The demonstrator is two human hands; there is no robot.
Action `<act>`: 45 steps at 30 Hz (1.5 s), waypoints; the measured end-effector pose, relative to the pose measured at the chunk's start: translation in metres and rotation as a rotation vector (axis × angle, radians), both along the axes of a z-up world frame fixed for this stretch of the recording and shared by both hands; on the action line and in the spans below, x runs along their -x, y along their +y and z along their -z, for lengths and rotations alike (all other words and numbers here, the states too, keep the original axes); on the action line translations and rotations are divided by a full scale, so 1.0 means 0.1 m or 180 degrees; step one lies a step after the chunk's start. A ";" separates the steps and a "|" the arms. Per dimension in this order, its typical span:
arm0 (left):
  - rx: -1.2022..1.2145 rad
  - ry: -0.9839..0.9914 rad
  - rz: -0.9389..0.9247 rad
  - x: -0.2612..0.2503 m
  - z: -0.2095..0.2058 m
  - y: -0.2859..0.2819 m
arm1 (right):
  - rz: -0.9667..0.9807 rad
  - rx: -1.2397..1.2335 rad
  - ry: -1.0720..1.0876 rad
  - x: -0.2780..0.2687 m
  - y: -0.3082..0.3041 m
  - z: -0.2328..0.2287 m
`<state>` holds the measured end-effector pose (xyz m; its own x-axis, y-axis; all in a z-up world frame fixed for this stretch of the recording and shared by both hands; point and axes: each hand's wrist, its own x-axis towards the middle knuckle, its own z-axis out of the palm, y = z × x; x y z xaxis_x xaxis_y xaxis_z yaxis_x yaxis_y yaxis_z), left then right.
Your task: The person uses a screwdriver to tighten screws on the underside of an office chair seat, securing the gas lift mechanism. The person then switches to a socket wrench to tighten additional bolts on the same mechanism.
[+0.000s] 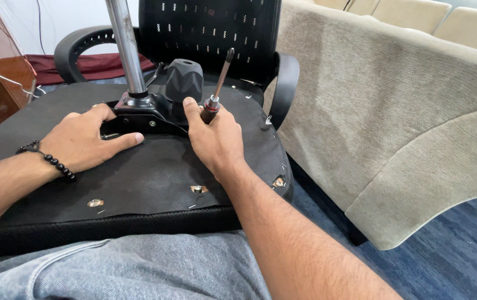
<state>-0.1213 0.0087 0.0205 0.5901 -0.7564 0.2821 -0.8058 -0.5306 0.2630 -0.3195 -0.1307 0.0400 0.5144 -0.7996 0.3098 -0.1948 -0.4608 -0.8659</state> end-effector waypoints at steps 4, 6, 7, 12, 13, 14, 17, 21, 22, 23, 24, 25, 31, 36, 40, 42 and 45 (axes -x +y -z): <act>-0.0147 0.0140 -0.0107 0.03 -0.02 0.01 | 0.0004 -0.0017 0.0031 0.03 0.05 -0.02; -0.0048 -0.0012 0.0004 0.05 -0.02 0.03 | 0.0006 -0.0081 0.0023 0.06 0.09 -0.04; -0.0081 0.0051 -0.0046 0.05 -0.01 0.04 | 0.0023 -0.0102 0.0039 0.07 0.10 -0.04; 0.0003 0.0073 -0.0025 0.06 -0.02 0.07 | 0.0056 -0.0115 0.0001 0.12 0.17 -0.07; -0.0006 0.0093 -0.0041 0.06 -0.03 0.07 | 0.0058 -0.0144 -0.0011 0.13 0.17 -0.08; -0.0023 0.0115 -0.0055 0.06 -0.04 0.07 | 0.0060 -0.0180 -0.0020 0.13 0.17 -0.08; 0.0056 0.0242 -0.0066 0.08 -0.07 0.08 | 0.0084 -0.0045 -0.0014 0.13 0.17 -0.07; 0.0014 0.0484 -0.0323 0.12 -0.10 0.11 | 0.0128 -0.0011 0.0030 0.13 0.17 -0.07; 0.0042 0.0490 -0.0293 0.13 -0.10 0.12 | 0.0102 0.0067 0.0070 0.14 0.17 -0.07; 0.0070 0.0497 -0.0263 0.14 -0.10 0.12 | 0.0076 0.0144 0.0110 0.15 0.18 -0.07; 0.0111 0.0504 -0.0250 0.15 -0.10 0.13 | 0.0085 0.0080 0.0123 0.15 0.19 -0.07; 0.0152 0.0489 -0.0221 0.16 -0.11 0.14 | 0.0094 0.0017 0.0136 0.17 0.20 -0.07; 0.0098 0.0781 -0.0328 0.23 -0.18 0.13 | 0.0018 -0.0077 0.0212 0.22 0.26 -0.11; 0.0212 0.0888 -0.0231 0.30 -0.22 0.15 | -0.0039 -0.0171 0.0291 0.25 0.32 -0.11; 0.0335 0.1023 -0.0134 0.32 -0.19 0.11 | 0.0143 0.0055 0.0126 0.28 0.36 -0.04; 0.0457 0.1024 0.0005 0.33 -0.17 0.09 | 0.0211 0.0150 0.0118 0.30 0.34 -0.01; 0.0511 0.1138 0.0012 0.36 -0.16 0.04 | 0.0291 0.0295 0.0123 0.33 0.29 0.02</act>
<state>-0.1575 0.0123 0.0369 0.6699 -0.7218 0.1742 -0.6502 -0.4570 0.6070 -0.3521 -0.1012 0.0383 0.4535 -0.8127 0.3659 -0.2720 -0.5171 -0.8115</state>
